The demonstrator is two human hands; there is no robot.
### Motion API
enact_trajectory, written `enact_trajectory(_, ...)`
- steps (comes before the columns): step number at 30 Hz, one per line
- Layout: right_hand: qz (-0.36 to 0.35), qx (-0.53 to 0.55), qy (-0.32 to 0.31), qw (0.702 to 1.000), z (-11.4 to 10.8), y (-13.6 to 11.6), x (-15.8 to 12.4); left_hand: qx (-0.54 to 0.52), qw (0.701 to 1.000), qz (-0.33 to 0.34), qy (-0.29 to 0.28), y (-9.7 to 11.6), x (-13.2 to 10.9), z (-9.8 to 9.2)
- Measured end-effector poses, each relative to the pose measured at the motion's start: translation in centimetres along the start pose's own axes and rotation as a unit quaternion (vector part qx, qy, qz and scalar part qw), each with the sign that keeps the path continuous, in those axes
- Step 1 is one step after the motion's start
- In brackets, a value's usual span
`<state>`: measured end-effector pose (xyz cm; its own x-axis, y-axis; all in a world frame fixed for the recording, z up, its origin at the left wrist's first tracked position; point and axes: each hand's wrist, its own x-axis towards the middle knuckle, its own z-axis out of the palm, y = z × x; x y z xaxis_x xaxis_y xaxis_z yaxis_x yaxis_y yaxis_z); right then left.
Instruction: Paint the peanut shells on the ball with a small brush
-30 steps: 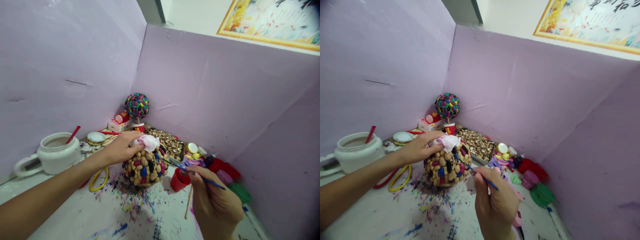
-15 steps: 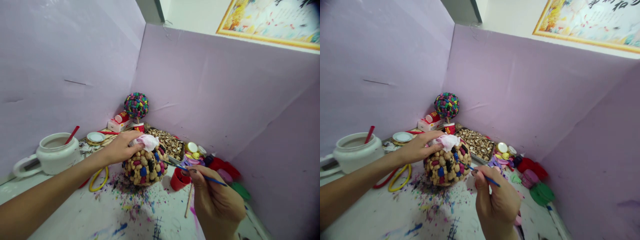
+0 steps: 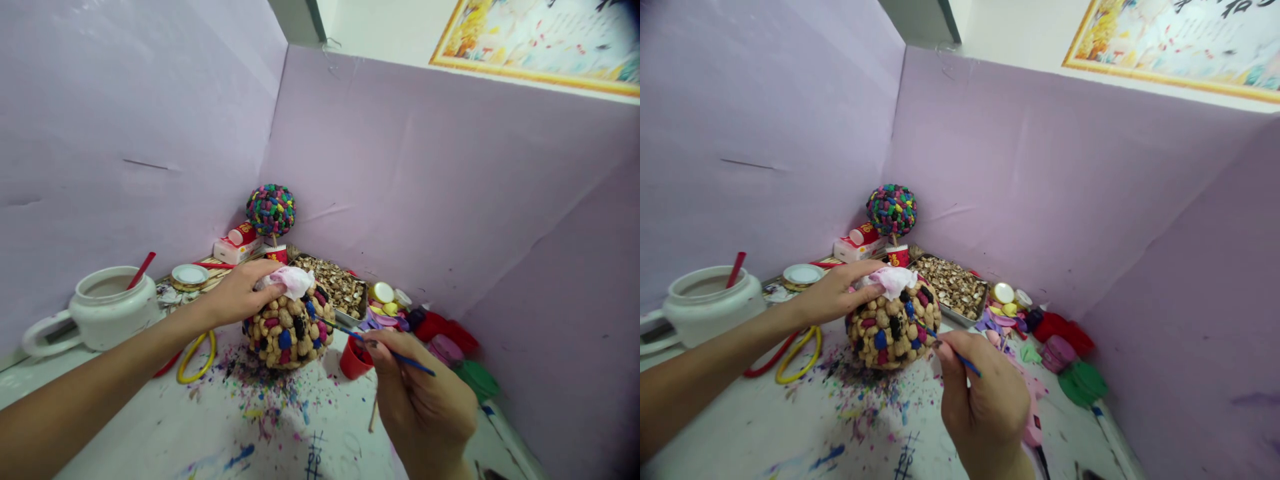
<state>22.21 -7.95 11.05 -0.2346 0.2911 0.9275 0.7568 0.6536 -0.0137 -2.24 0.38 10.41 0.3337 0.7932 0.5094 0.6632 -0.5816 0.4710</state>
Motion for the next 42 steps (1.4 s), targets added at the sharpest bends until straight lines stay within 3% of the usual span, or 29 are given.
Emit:
enact_trajectory(13, 0.062, 0.033, 0.042, 0.997, -0.6, 1.0, -0.2, -0.010, 0.999, -0.038, -0.021, -0.5, 0.3, -0.2)
enact_trajectory(21, 0.064, 0.096, 0.017, 0.993, 0.1, 0.3, -0.1, -0.041, 0.997, -0.057, -0.027, -1.1, 0.5, 0.0)
enact_trajectory(28, 0.073, 0.113, 0.049, 0.990, -0.4, 0.4, 0.0, -0.055, 0.997, -0.040, -0.049, -1.6, 0.5, -0.2)
enact_trajectory(34, 0.061, 0.150, 0.037, 0.986, 0.0, 0.3, 0.2, -0.055, 0.997, -0.054, -0.029, -2.5, 0.6, 0.2)
enact_trajectory(42, 0.080, 0.132, 0.043, 0.987, -0.2, 0.4, 0.1, -0.041, 0.997, -0.048, -0.048, -1.7, 0.8, -0.1)
